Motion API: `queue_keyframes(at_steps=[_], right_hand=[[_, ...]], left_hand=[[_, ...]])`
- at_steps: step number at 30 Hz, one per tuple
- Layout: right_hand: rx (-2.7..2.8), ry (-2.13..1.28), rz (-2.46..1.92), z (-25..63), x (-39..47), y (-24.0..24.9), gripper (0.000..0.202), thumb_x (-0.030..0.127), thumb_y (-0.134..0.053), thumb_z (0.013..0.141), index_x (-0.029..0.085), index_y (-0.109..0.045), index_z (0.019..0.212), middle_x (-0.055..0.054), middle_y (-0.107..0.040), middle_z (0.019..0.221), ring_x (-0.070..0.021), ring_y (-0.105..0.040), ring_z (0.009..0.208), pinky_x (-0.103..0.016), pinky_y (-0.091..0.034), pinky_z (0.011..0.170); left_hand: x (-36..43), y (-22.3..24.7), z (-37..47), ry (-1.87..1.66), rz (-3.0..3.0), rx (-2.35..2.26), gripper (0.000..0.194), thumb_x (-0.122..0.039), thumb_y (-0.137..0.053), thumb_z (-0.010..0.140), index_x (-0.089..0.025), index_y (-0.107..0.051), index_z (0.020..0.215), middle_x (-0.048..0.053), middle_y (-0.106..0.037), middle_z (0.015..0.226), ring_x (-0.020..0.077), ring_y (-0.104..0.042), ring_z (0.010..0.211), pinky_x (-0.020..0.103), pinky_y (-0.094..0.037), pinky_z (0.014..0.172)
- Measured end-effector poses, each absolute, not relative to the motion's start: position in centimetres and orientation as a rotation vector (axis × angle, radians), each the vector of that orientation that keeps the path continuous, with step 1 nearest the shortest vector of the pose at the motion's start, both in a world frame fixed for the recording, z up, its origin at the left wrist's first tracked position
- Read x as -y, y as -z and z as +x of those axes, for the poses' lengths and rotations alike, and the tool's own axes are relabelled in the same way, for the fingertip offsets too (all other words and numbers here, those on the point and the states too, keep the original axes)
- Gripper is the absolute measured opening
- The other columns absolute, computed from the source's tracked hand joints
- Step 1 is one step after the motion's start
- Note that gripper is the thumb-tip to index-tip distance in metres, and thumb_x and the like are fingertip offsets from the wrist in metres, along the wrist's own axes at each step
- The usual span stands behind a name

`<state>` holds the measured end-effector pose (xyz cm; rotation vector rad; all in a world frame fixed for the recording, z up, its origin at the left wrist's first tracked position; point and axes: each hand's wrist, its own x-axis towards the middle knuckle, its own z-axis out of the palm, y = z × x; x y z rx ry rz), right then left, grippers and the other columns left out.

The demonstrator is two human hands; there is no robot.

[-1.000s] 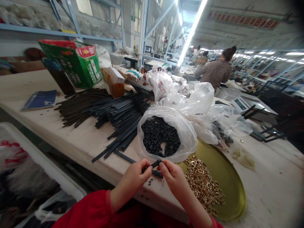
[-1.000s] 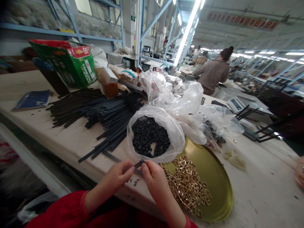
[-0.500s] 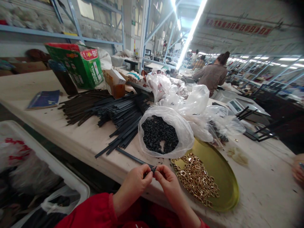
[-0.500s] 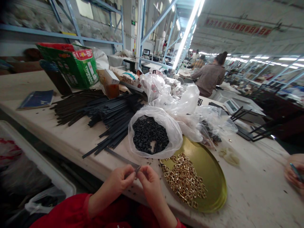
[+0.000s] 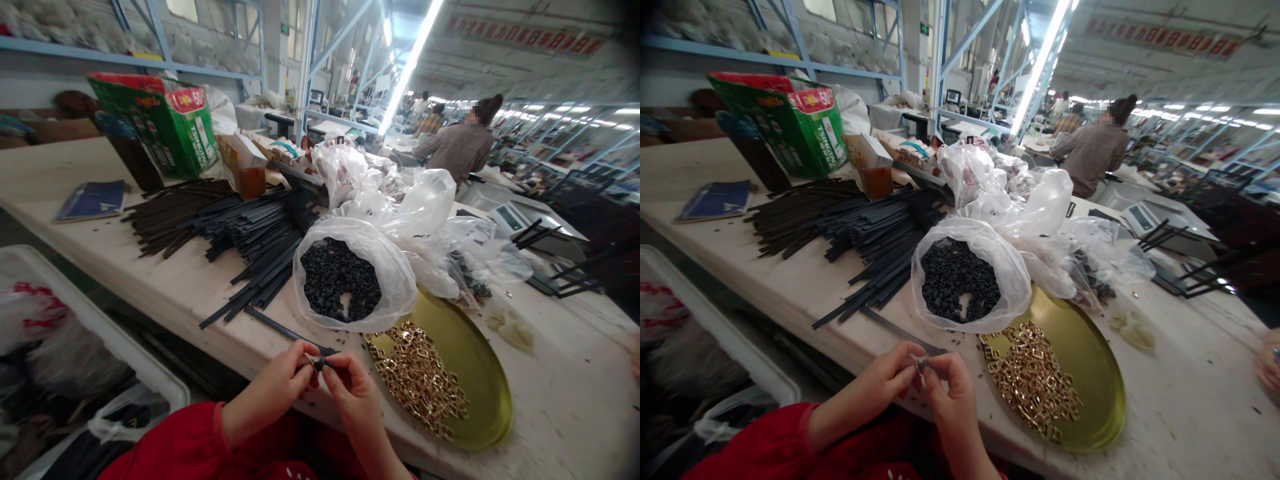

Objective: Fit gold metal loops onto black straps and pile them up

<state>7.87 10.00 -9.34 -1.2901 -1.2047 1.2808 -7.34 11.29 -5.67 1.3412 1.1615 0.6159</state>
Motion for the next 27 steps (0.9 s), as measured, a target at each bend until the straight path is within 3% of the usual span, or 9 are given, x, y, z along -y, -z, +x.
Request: queue_keyframes(at_steps=[5, 11, 15, 19, 23, 27], right_hand=[[1.262, -1.232, -1.295, 8.2, -10.2, 9.0, 0.015, 0.034, -0.061, 0.077, 0.019, -0.062, 0.08, 0.0, -0.061, 0.072, -0.0149, -0.057, 0.07, -0.025, -0.044, 0.065], [0.92, -1.668, -1.208, 8.3, -10.9, 8.3, 0.02, 0.035, -0.067, 0.071, 0.019, -0.061, 0.081, 0.001, -0.063, 0.073, -0.0142, -0.057, 0.069, -0.028, -0.045, 0.069], [0.834, -1.72, -1.194, 8.5, -10.6, 8.6, 0.031, 0.038, -0.071, 0.068, 0.019, -0.063, 0.091, -0.001, -0.064, 0.081, -0.0147, -0.056, 0.072, -0.029, -0.045, 0.07], [0.767, -1.704, -1.131, 8.9, -10.0, 8.7, 0.041, 0.055, -0.055, 0.077, 0.018, -0.066, 0.09, -0.005, -0.065, 0.083, -0.0161, -0.056, 0.073, -0.03, -0.044, 0.07], [0.763, -1.756, -1.131, 9.0, -9.3, 8.7, 0.028, 0.045, -0.064, 0.073, 0.02, -0.063, 0.087, -0.001, -0.062, 0.079, -0.0129, -0.054, 0.069, -0.025, -0.043, 0.065], [0.79, -1.899, -1.105, 8.7, -8.7, 8.7, 0.03, 0.043, -0.07, 0.068, 0.018, -0.058, 0.081, 0.002, -0.056, 0.067, -0.01, -0.049, 0.059, -0.021, -0.039, 0.058]], left_hand=[[-11.4, 5.8, -7.0, -0.642, 1.391, -1.178, 0.018, -0.017, -0.039, 0.082, -0.016, -0.048, 0.098, -0.001, -0.061, 0.074, 0.0123, -0.056, 0.064, 0.022, -0.043, 0.058], [-11.2, 5.7, -6.4, -0.668, 1.489, -1.237, 0.024, -0.017, -0.041, 0.081, -0.017, -0.05, 0.103, 0.003, -0.065, 0.087, 0.016, -0.06, 0.082, 0.025, -0.044, 0.073], [-11.5, 6.1, -6.6, -0.629, 1.461, -1.266, 0.024, -0.022, -0.043, 0.082, -0.017, -0.049, 0.104, 0.0, -0.064, 0.075, 0.0154, -0.06, 0.072, 0.024, -0.043, 0.065], [-11.9, 6.3, -7.1, -0.527, 1.49, -1.402, 0.029, -0.038, -0.048, 0.08, -0.016, -0.051, 0.098, -0.002, -0.06, 0.066, 0.0147, -0.056, 0.061, 0.023, -0.038, 0.055], [-11.4, 5.8, -7.3, -0.446, 1.627, -1.406, 0.025, -0.04, -0.047, 0.081, -0.017, -0.055, 0.076, 0.0, -0.062, 0.07, 0.0153, -0.056, 0.066, 0.023, -0.036, 0.057], [-10.5, 5.1, -7.2, -0.452, 1.664, -1.441, 0.02, -0.036, -0.05, 0.079, -0.017, -0.055, 0.082, 0.001, -0.063, 0.076, 0.016, -0.056, 0.07, 0.023, -0.036, 0.059]])
